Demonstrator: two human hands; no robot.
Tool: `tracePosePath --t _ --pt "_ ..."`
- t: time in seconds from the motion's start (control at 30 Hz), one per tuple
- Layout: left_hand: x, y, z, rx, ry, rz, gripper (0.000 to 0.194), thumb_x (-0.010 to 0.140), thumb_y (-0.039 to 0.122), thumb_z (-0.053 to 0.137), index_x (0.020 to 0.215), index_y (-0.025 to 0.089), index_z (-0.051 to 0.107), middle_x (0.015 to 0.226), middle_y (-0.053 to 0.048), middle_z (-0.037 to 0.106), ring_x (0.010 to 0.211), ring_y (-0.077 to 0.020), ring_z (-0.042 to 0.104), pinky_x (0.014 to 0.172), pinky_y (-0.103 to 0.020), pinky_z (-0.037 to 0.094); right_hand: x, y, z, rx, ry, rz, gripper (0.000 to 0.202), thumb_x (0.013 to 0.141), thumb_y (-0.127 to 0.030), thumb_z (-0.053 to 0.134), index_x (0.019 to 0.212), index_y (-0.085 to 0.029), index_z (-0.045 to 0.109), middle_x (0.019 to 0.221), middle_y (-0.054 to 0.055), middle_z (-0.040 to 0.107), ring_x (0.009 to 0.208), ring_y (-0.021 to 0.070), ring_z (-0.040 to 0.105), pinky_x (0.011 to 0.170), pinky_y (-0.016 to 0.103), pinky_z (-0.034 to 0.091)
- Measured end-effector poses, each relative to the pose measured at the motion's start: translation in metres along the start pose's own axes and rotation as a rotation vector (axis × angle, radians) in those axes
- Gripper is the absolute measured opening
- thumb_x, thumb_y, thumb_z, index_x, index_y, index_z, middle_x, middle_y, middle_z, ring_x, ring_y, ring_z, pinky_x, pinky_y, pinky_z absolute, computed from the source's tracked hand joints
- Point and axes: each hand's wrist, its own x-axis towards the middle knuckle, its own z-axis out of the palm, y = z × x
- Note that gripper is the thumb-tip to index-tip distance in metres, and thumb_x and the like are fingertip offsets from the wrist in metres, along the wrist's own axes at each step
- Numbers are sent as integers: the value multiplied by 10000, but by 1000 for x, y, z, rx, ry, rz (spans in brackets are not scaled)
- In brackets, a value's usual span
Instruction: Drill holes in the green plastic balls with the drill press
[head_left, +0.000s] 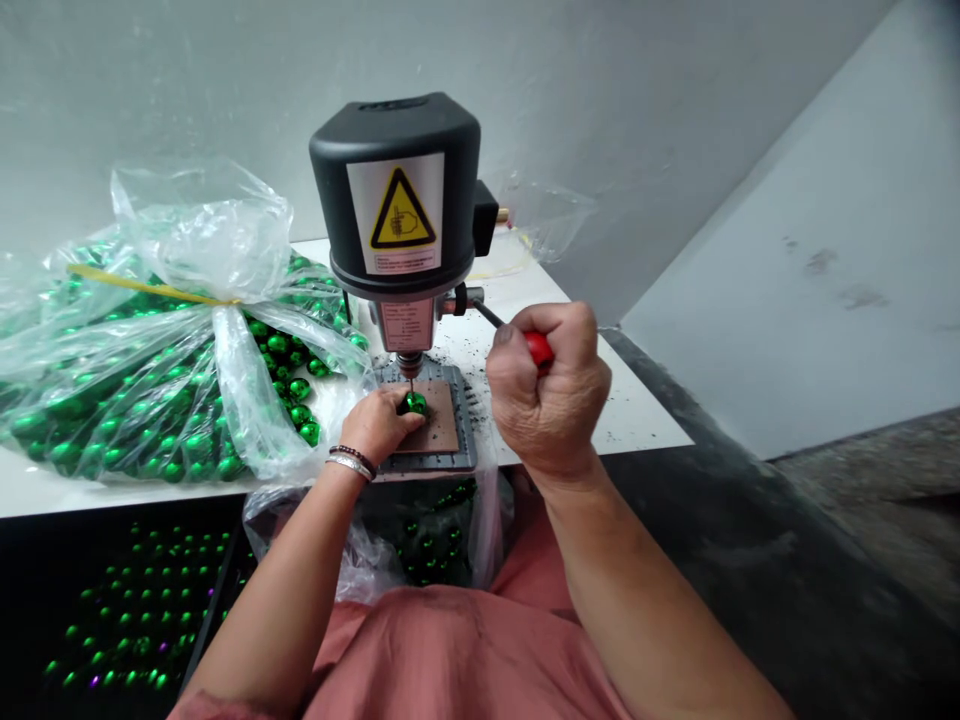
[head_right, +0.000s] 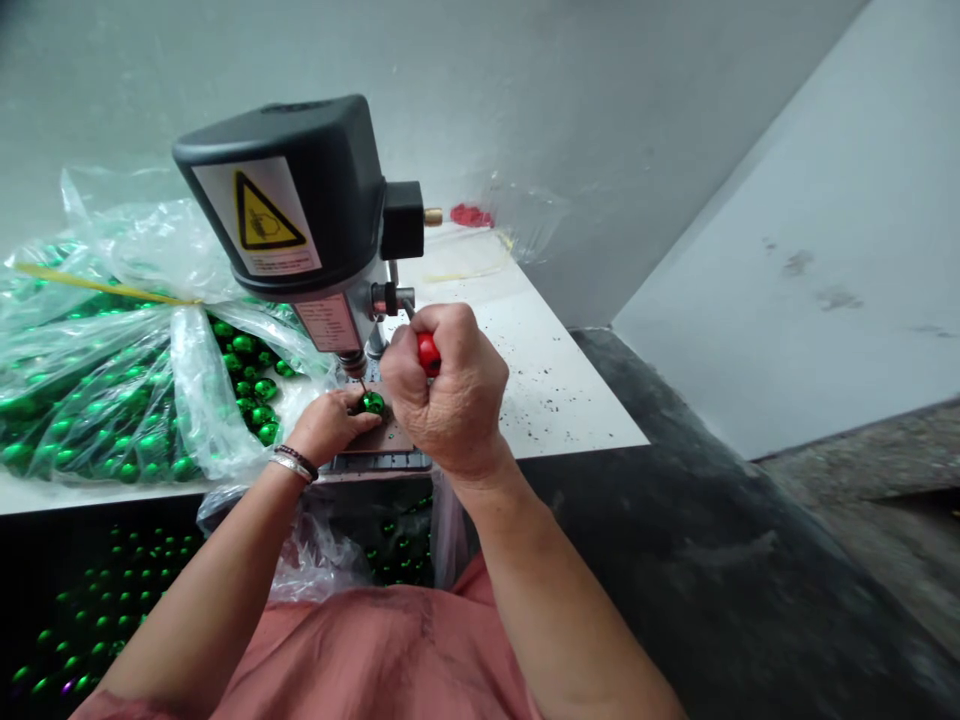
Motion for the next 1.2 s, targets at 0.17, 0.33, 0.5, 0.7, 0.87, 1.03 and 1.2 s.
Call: tracePosePath --t 0.17,0.33,0.5,0.7,0.87,1.03,1.2 --pt "0 -1 0 8 -7 19 190 718 389 560 792 233 638 840 -33 669 786 -196 602 705 -276 425 -6 2 1 -3 -8 -6 33 784 -191 459 774 -210 435 602 -60 431 485 38 369 482 201 347" --pt "-1 -1 0 -6 -5 19 189 715 389 573 800 235 642 862 -29 671 815 -189 597 729 -260 425 -14 6 4 2 21 -12 36 784 -180 454 792 -212 440 611 -56 445 498 42 383 495 204 359" --pt "-1 -2 1 10 5 26 195 722 383 563 819 233 639 871 -35 670 827 -194 594 729 -268 422 -21 9 8 18 55 -30 73 771 -155 456 812 -215 442 637 -49 467 537 49 425 518 205 377" --pt "-1 -1 1 -4 17 31 227 720 382 567 875 236 645 889 -45 666 819 -195 598 724 -273 425 -29 13 12 55 86 -24 91 763 -144 458 821 -212 439 641 -44 454 544 58 430 519 215 382" --pt "-1 -1 1 16 21 26 245 725 383 563 898 230 642 900 -47 665 807 -189 596 696 -267 416 -42 18 15 80 71 -34 109 754 -127 450 827 -205 428 658 -41 447 537 54 424 512 210 381" --pt "-1 -2 5 39 39 -4 235 716 393 577 860 225 658 834 -29 671 762 -171 590 666 -251 409 -5 6 12 59 116 -34 33 805 -194 439 778 -194 457 635 -42 451 552 47 432 531 195 376" --pt "-18 -2 -2 -46 96 -36 324 710 366 584 967 186 664 883 -63 664 802 -189 589 720 -276 423 48 -11 10 84 46 111 197 839 -291 403 667 -194 413 573 -44 381 525 59 376 546 221 366"
